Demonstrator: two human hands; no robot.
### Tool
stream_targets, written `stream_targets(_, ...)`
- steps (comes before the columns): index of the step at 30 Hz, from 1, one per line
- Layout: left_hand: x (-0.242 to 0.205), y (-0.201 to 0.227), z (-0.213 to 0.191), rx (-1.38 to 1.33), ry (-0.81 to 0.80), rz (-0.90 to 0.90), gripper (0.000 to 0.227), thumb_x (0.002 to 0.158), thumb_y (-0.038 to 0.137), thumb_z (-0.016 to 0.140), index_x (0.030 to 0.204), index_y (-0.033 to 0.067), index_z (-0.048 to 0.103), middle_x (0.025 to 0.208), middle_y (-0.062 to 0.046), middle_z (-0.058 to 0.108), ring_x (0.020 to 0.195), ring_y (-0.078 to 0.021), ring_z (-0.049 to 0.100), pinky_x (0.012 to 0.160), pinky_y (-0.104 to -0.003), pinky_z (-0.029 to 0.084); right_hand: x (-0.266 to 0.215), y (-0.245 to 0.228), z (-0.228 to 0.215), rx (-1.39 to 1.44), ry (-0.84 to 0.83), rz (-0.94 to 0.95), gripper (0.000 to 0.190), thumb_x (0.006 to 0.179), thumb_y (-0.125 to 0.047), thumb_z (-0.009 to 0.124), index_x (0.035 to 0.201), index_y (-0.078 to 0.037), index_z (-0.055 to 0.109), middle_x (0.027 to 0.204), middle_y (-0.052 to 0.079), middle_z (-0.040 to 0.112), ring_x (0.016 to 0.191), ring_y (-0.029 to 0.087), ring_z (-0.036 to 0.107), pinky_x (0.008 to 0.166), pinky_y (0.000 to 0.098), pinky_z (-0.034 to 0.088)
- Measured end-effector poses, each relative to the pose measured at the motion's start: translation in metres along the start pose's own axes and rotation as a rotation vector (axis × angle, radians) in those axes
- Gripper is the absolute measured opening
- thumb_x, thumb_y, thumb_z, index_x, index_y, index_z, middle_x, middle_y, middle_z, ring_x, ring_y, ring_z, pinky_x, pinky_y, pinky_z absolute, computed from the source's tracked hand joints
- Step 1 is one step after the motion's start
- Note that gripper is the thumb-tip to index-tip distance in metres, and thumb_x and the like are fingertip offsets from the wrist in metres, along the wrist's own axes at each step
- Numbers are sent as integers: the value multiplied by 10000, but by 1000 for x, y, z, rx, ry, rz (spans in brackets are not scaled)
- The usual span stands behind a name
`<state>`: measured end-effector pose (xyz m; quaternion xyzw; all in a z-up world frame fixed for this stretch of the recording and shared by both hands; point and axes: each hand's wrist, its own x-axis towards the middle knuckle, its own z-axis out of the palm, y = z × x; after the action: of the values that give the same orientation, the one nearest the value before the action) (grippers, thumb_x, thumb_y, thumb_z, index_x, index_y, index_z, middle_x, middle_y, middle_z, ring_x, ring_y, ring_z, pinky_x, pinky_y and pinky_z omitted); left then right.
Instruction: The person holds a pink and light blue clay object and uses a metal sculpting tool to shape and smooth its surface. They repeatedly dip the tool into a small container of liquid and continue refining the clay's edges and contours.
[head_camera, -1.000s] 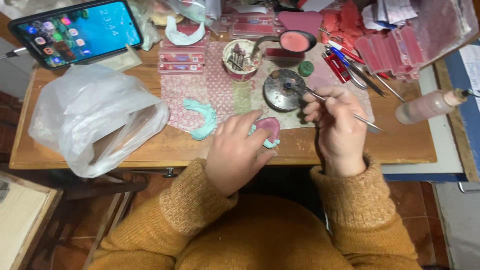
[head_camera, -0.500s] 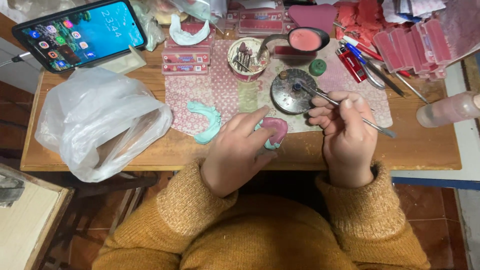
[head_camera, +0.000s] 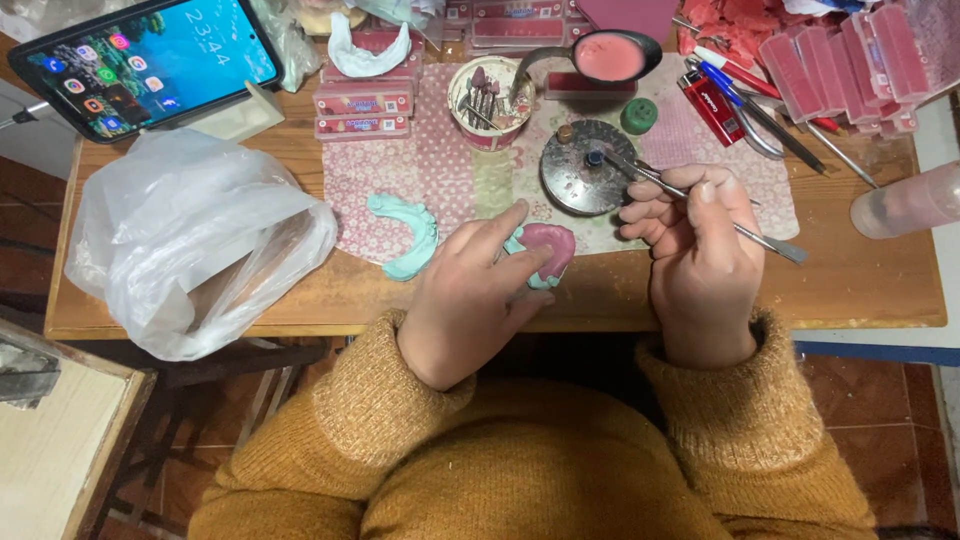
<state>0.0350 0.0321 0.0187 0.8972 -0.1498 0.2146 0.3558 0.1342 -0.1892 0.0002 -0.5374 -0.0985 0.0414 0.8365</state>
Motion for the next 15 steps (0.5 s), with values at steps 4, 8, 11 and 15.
stream_targets(4,-1,-4,2,24,8,7,462,721,166,874,1149,126,708,1395,-197,586,1193,-379,595,983,-444,513,-1,0,0,0,-6,-1,261,1167,-205,413,1235,23,520,1116,227,667,925,258,686,851,363,601)
stream_targets(8,2,-1,-1,9,17,25,426,729,74,807,1140,117,706,1433,-213,570,1190,-370,608,1016,-434,521,-1,-1,2,-8,-3,-3,259,1165,-202,418,1237,25,519,1119,228,667,925,254,683,855,360,598)
stream_targets(11,4,2,-3,-4,9,12,402,712,91,808,1093,101,681,1440,-229,547,1166,-384,599,994,-442,508,-2,-3,3,-15,-3,-1,261,1161,-204,418,1238,25,519,1117,225,667,924,252,683,855,357,598)
stream_targets(15,0,-2,2,5,0,-1,369,765,139,830,1082,102,645,1464,-204,539,1175,-374,602,1000,-444,505,-2,-2,2,-14,-10,1,264,1165,-206,418,1241,27,515,1123,220,666,931,249,683,860,355,598)
